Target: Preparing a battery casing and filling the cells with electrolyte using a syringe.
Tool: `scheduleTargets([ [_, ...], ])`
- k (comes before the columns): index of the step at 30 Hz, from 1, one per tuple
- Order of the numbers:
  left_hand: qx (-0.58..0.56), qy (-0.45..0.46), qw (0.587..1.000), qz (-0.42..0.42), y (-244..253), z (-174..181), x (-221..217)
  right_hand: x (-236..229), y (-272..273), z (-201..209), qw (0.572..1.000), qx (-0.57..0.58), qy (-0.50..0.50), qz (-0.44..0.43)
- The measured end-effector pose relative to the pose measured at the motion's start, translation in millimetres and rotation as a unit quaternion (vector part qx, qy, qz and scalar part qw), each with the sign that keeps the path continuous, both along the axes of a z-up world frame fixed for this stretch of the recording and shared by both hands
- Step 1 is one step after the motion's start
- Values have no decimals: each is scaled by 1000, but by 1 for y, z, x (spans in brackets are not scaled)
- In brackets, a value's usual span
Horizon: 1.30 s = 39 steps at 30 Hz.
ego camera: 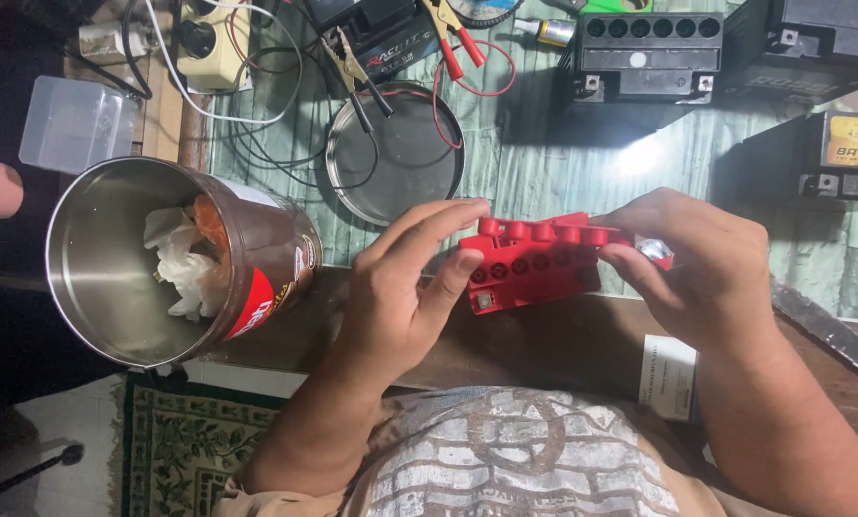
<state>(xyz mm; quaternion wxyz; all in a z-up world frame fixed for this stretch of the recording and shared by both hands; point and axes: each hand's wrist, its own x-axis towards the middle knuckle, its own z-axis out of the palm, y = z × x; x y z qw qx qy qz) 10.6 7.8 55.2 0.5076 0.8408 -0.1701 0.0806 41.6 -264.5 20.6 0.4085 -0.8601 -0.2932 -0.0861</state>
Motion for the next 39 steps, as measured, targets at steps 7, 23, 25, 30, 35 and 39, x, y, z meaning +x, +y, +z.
scheduleTargets([
  [7,-24,57,998,0,0,-21,-3,6,-8,-2,968,82,199,-128],
  [23,58,190,980,-33,-5,-50,-8,-18,-43,34,889,-299,259,-230],
  [25,58,193,979,-38,-3,-48,-5,-25,-50,24,856,-392,259,-215],
  [30,41,249,964,-81,0,-44,2,-45,-63,-14,820,-451,295,-194],
  [35,69,245,961,-103,-1,-46,6,-36,-66,-23,881,-337,256,-211],
  [39,64,260,957,-109,1,-47,4,-25,-68,-26,936,-227,229,-143],
])
